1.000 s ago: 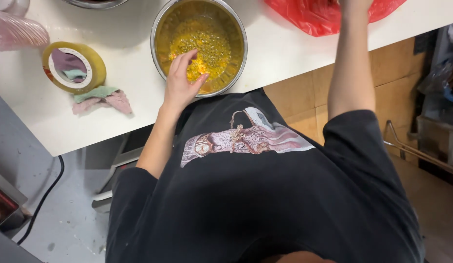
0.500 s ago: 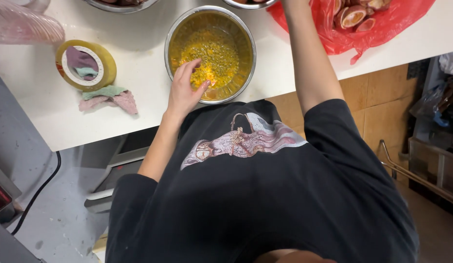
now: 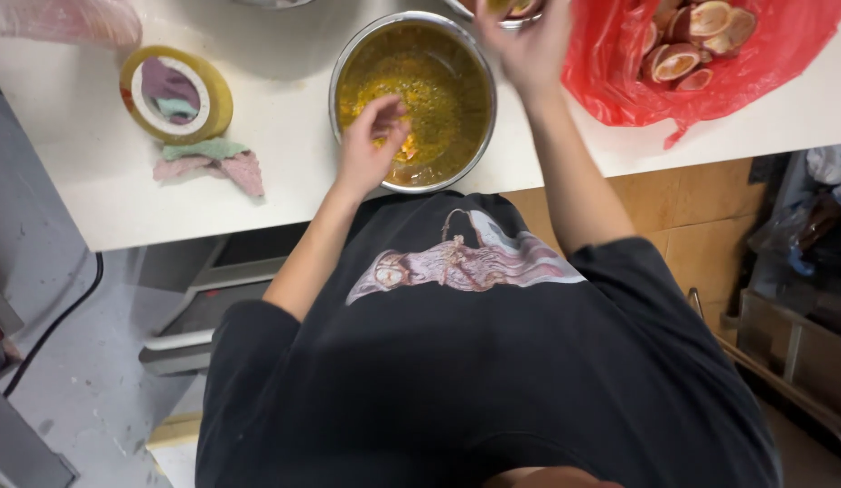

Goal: Scooping pulp and seeds out of halved passion fruits into a bowl using a spoon.

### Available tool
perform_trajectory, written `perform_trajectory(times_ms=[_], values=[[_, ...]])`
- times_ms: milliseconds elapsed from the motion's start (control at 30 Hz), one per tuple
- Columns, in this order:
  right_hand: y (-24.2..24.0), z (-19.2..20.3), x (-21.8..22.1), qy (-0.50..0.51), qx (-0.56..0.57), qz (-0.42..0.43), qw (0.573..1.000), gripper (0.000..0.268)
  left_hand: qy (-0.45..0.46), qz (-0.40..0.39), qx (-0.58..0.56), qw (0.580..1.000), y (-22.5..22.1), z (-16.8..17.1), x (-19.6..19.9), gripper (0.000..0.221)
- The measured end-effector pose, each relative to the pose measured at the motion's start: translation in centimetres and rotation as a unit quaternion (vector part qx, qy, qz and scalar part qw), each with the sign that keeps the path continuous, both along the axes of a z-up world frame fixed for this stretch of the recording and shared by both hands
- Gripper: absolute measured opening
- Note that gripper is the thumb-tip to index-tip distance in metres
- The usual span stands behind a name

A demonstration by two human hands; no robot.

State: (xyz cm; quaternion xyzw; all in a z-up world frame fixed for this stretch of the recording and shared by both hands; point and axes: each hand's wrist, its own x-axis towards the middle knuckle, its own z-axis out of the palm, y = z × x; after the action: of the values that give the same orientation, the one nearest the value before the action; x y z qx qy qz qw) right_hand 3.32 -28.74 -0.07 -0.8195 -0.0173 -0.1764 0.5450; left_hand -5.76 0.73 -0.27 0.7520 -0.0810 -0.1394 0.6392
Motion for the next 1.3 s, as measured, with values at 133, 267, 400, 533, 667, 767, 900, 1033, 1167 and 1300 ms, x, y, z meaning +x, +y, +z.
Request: perform_trajectory(times_ms=[133,267,400,533,667,767,900,1033,1167,1300], values=[[7.4,2.7,-7.4,0.092,0.276,0.209,0.934,0.059,0.156,0.013,-0.239,0.958,-1.6,-1.0,0.9,0.056],[9.8,3.6,-10.5,0.106,0.097,0.193,0.971,0.060,0.148,0.024,-0.258,0.954,-2.5,-1.5,0.5,0.068],[8.9,3.0,-11.9,0.094,0.077,0.193,0.974,0.031,0.276,0.108,-0.271,0.916,-2.2,-2.3,0.2,0.047],[6.2,3.4,-12.8,0.188,0.032,0.131,0.973,0.017,0.274,0.116,-0.297,0.908,-0.5,-2.5,0.2,0.050],[6.4,6.6,-13.3,0.254,-0.030,0.203,0.945,0.027,0.262,0.148,-0.306,0.903,0.1,-2.3,0.4,0.049],[6.9,7.8,-13.5,0.223,-0.072,0.240,0.942,0.035,0.258,0.150,-0.299,0.907,-0.5,-2.3,0.6,0.049],[7.3,8.0,-13.2,0.174,-0.113,0.234,0.950,0.043,0.231,0.147,-0.277,0.921,-0.6,-3.9,0.6,0.049],[7.6,7.6,-12.8,0.182,-0.115,0.233,0.948,0.046,0.226,0.148,-0.253,0.929,-0.6,-4.2,1.1,0.049],[7.8,8.2,-12.6,0.128,-0.172,0.237,0.948,0.040,0.214,0.137,-0.235,0.938,0.0,-3.8,1.8,0.045],[6.7,9.4,-12.4,0.146,-0.240,0.264,0.923,0.033,0.127,0.131,-0.190,0.965,0.8,-5.5,1.9,0.043]])
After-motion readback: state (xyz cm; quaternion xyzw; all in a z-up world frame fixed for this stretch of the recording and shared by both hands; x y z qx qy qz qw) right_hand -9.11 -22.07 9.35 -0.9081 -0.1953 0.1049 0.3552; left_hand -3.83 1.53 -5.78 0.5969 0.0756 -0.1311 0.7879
